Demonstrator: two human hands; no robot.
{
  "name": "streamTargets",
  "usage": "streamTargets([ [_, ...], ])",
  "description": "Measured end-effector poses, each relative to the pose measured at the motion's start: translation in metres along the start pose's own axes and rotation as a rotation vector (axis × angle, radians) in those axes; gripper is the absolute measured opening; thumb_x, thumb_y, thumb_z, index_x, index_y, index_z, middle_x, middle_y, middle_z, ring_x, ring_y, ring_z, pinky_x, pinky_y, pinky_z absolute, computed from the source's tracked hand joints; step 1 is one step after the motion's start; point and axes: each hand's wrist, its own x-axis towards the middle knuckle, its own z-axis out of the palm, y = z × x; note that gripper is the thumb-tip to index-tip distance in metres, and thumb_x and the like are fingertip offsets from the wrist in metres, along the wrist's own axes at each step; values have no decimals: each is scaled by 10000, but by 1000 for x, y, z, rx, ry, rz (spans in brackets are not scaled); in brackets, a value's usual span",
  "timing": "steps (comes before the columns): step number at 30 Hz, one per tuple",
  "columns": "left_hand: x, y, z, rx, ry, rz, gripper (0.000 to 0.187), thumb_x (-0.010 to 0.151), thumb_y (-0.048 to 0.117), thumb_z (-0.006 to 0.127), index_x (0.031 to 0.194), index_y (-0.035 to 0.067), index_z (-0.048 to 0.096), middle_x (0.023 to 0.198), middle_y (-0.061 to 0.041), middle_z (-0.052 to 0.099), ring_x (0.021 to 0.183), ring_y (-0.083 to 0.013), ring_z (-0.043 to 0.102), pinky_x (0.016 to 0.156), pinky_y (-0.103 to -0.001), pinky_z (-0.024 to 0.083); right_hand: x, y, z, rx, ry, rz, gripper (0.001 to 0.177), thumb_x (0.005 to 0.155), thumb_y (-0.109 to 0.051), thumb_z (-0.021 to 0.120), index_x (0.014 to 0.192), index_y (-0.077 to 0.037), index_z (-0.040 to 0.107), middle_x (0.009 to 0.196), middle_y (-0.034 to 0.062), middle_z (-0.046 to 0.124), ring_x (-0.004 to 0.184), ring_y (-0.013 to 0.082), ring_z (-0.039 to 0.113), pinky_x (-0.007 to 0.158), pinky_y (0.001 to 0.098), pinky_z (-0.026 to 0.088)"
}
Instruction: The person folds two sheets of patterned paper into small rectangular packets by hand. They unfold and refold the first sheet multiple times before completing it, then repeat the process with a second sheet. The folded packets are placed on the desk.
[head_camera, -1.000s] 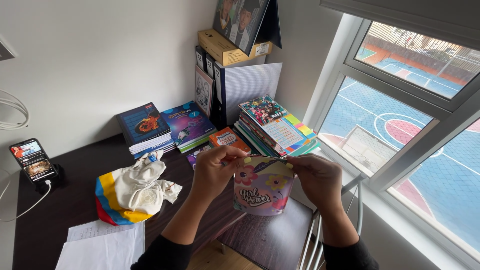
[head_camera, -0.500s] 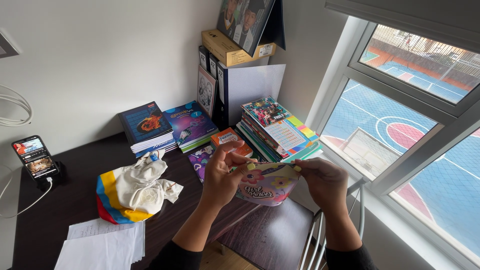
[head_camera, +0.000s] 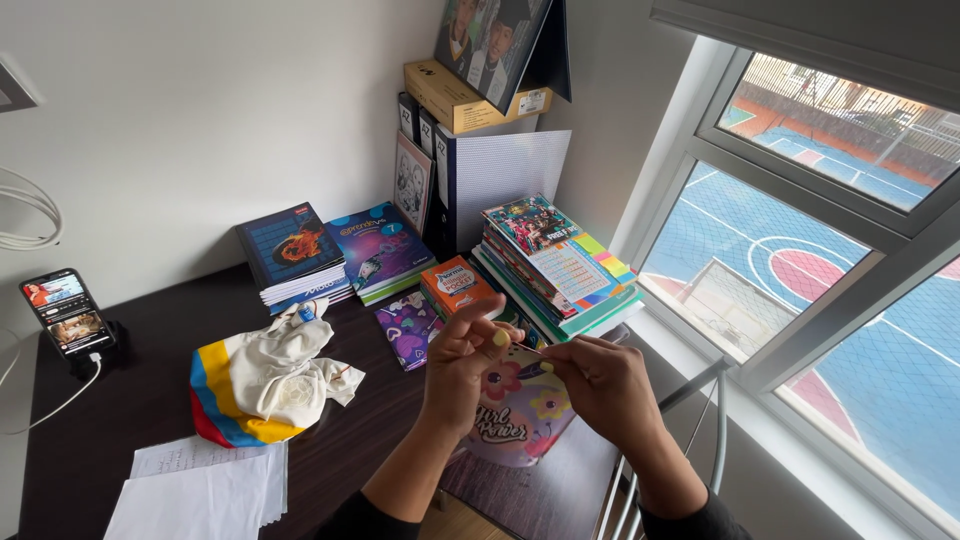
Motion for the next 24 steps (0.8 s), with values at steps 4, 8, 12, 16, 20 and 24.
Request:
streamTargets([
  [4, 6, 21, -5, -46, 93, -31, 319, 991, 72, 552, 1300, 98, 627, 1030, -135, 736, 1144, -333, 687, 1082, -483, 467, 0, 10, -8, -30, 98, 114, 152, 792, -62, 766, 868, -175, 835, 684, 90, 742, 643, 336, 720, 620, 400, 552],
  [8, 8, -6, -18, 694, -173, 212, 182, 1016, 197, 633, 1126, 131, 762, 913, -84, 799, 1020, -317, 754, 1052, -484, 456, 6, 9, -8, -81, 71, 131, 171, 792, -78, 783, 886, -208, 844, 688, 76, 750, 661, 352, 726, 631, 413, 566],
  [12, 10, -2, -3, 908, -128, 380, 141, 1007, 277, 634, 1068, 245, 757, 944, 23, 789, 994, -213, 741, 1093, -543, 357, 14, -14, -5, -69, 98, 199, 180, 812, -100, 784, 959, -184, 844, 764, 127, 776, 693, 385, 714, 682, 485, 537],
  [16, 7, -2, 13, 983, -92, 523, 145, 1029, 283, 605, 988, 215, 726, 870, 42, 777, 991, -162, 746, 1095, -601, 312, 21, -19, 9, -43, 185, 65, 108, 849, -77, 777, 899, -165, 816, 812, 48, 779, 744, 300, 738, 695, 384, 564],
  [20, 5, -3, 19, 1060, -84, 605, 155, 1027, 289, 595, 983, 209, 720, 849, 43, 777, 991, -168, 749, 1073, -645, 314, 16, -10, 15, -49, 292, -28, 116, 901, -46, 737, 840, -131, 786, 801, 44, 765, 735, 277, 734, 681, 343, 558],
  [24, 3, -6, 7, 1124, -162, 544, 136, 995, 236, 607, 986, 174, 728, 856, -25, 780, 1037, -229, 743, 1100, -697, 234, 21, 10, 5, 7, 358, 8, 124, 870, -19, 749, 826, -133, 771, 851, 54, 778, 798, 263, 743, 746, 332, 545],
])
